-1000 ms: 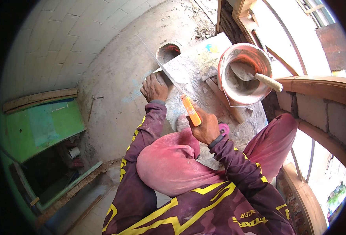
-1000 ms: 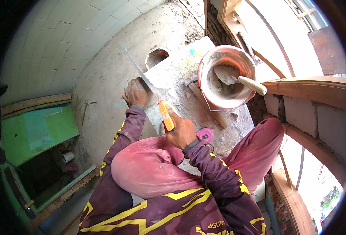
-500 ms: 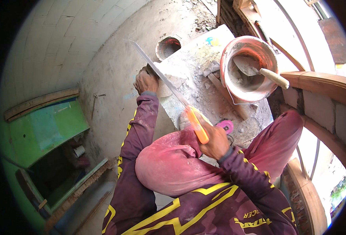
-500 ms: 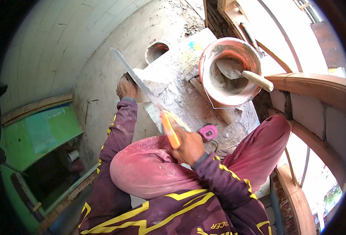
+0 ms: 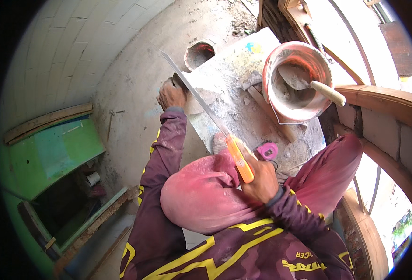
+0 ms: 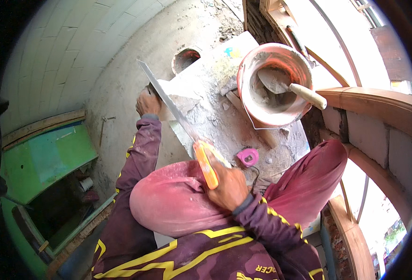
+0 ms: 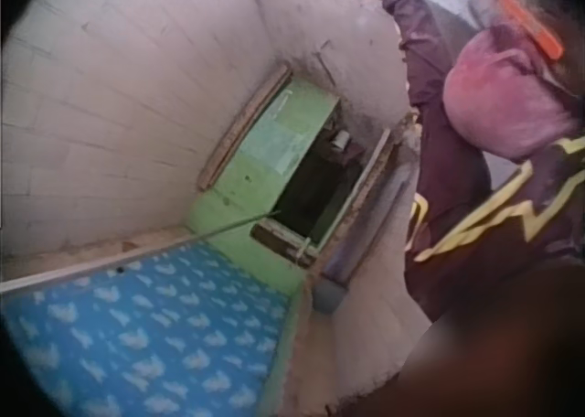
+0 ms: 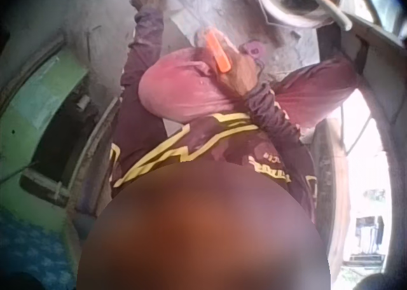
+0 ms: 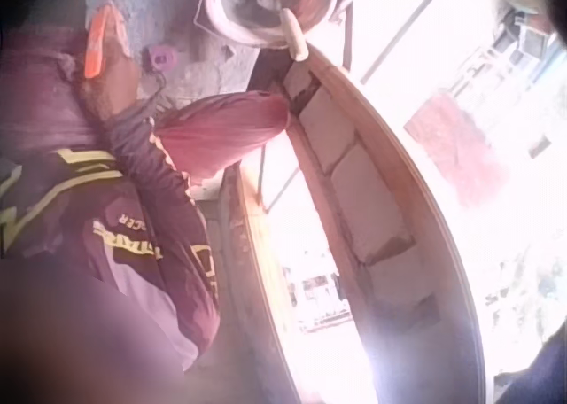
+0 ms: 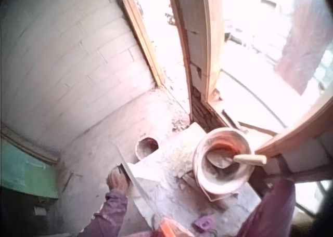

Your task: The person measures a rectangular concrete block with a tape measure, then uses a hand saw to cut it. After sawing, they use a hammer to break the block along the cut line. The person then picks up a piece of wood and places it outside the window frame.

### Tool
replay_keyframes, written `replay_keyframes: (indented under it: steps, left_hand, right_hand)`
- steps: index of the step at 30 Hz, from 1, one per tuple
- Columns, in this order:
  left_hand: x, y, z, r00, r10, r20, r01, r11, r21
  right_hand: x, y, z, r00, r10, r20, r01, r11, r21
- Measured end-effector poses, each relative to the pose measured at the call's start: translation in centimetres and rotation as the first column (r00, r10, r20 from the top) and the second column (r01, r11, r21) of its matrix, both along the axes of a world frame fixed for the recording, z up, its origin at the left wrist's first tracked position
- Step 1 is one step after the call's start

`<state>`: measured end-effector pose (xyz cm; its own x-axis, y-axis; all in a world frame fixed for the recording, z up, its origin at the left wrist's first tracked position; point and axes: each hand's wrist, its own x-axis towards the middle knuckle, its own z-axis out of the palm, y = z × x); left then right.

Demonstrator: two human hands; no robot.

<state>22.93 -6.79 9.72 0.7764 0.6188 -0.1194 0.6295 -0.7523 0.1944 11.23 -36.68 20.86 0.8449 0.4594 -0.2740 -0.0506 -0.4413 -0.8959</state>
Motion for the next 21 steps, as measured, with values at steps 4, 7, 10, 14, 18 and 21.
replay_keyframes:
  steps: [4, 7, 10, 14, 18, 21]
  left_hand:
    - [-0.7, -0.8, -0.4, 0.993, -0.056, 0.105, 0.056, 0.998, 0.009]
    - [-1.0, -1.2, -0.1, 0.992, -0.042, 0.117, 0.041, 0.999, 0.008]
    - [-0.8, -1.1, -0.1, 0.997, -0.062, 0.036, 0.060, 0.998, 0.036]
    - [0.5, -0.3, 0.0, 0.999, 0.033, 0.005, -0.033, 0.999, 0.038]
    - [0.9, 0.0, 0.2, 1.000, 0.016, -0.008, -0.016, 0.999, 0.038]
    - [0.3, -0.4, 0.1, 1.000, 0.024, 0.003, -0.024, 0.999, 0.035]
  right_hand:
    - [1.6, 2.1, -1.0, 0.999, -0.004, 0.047, 0.003, 1.000, 0.008]
    - [2.7, 5.3, -3.4, 0.998, 0.044, 0.055, -0.042, 0.999, -0.032]
    - [0.7, 4.9, -4.1, 1.000, -0.014, 0.012, 0.015, 1.000, -0.026]
    - [-3.4, -1.1, -1.2, 0.996, 0.018, -0.084, -0.023, 0.999, -0.049]
    - [-1.2, -1.7, 0.4, 0.980, 0.104, -0.171, -0.130, 0.981, -0.147]
    - [3.8, 4.0, -2.3, 0.999, 0.010, -0.036, -0.013, 0.998, -0.062]
